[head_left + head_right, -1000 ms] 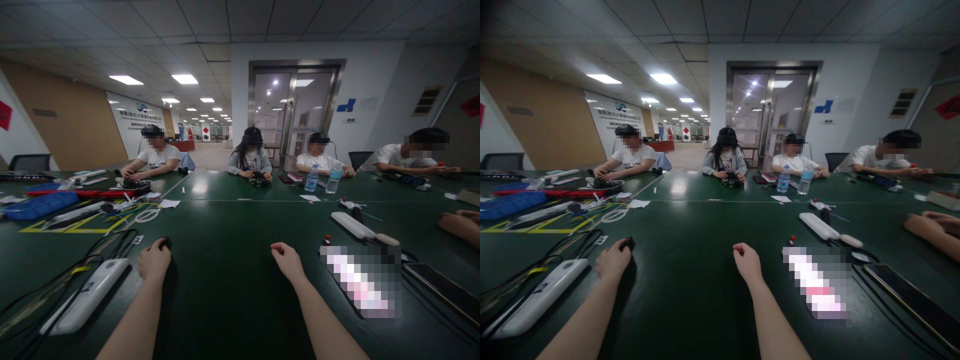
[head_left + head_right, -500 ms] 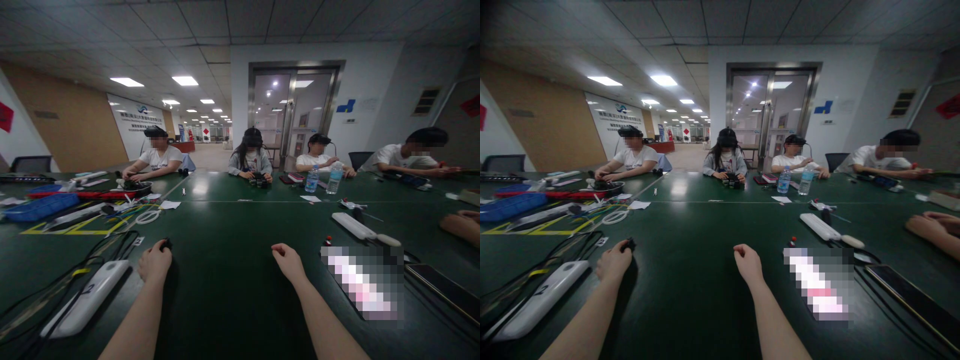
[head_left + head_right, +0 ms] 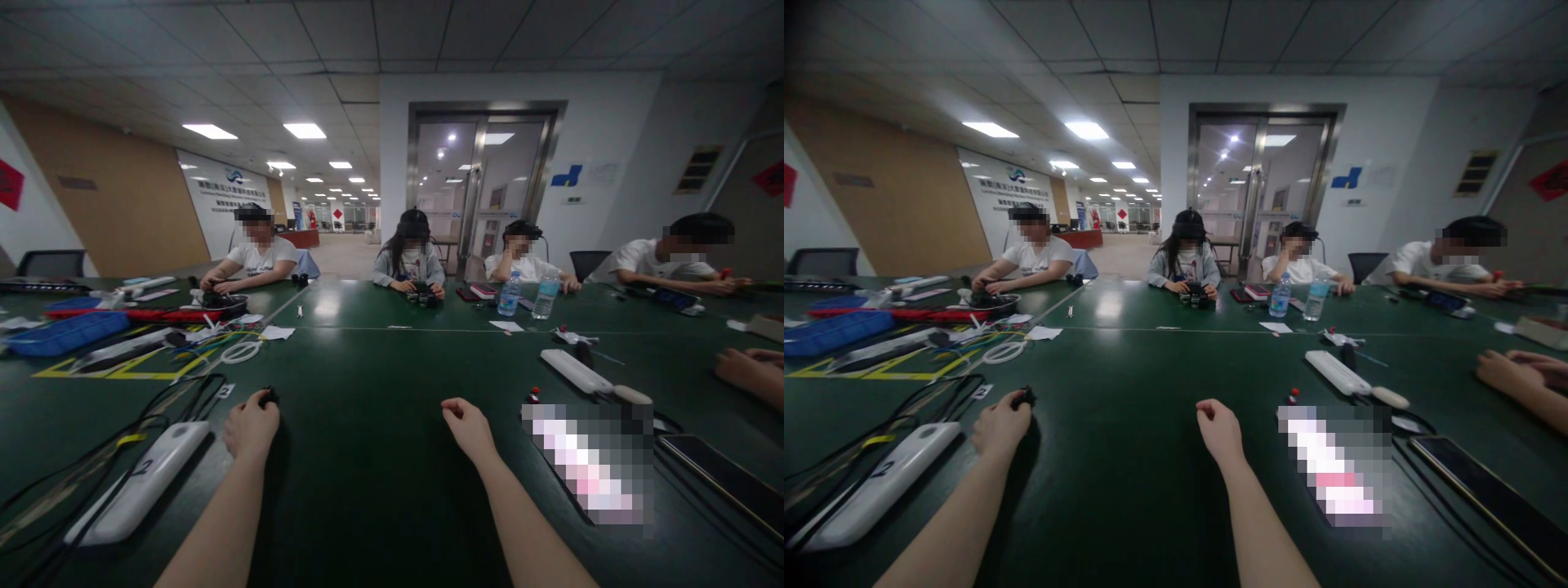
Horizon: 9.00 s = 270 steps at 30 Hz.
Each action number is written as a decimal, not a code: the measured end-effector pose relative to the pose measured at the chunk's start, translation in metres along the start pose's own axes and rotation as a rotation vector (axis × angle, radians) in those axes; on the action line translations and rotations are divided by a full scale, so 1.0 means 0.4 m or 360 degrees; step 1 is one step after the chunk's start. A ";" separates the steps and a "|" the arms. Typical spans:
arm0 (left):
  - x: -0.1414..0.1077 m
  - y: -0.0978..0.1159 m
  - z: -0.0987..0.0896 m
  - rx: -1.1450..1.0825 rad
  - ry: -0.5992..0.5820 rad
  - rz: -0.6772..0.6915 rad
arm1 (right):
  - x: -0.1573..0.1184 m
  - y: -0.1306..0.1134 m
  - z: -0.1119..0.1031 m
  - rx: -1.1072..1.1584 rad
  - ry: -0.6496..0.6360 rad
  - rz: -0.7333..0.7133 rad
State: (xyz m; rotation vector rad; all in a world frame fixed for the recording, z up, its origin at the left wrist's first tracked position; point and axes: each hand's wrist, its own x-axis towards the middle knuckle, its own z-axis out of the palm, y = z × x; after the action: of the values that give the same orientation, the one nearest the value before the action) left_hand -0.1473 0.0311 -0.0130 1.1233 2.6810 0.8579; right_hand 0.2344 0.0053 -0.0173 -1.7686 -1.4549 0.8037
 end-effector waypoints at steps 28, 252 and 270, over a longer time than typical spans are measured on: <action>-0.006 0.005 -0.006 0.0022 0.0001 -0.0027 | -0.003 -0.001 0.002 0.0005 0.0024 0.0001; -0.309 0.158 0.068 -0.0755 -0.1544 0.1559 | -0.097 -0.111 0.017 -0.0099 -0.0622 -0.0491; -0.314 0.162 0.067 -0.0772 -0.1420 0.1898 | -0.098 -0.111 0.028 -0.0239 -0.0694 -0.0643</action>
State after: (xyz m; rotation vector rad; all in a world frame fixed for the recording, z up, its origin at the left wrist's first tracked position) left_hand -0.0083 -0.0059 -0.0142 2.1997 0.9002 0.7200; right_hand 0.1937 -0.0262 0.0142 -1.3758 -2.1226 0.9142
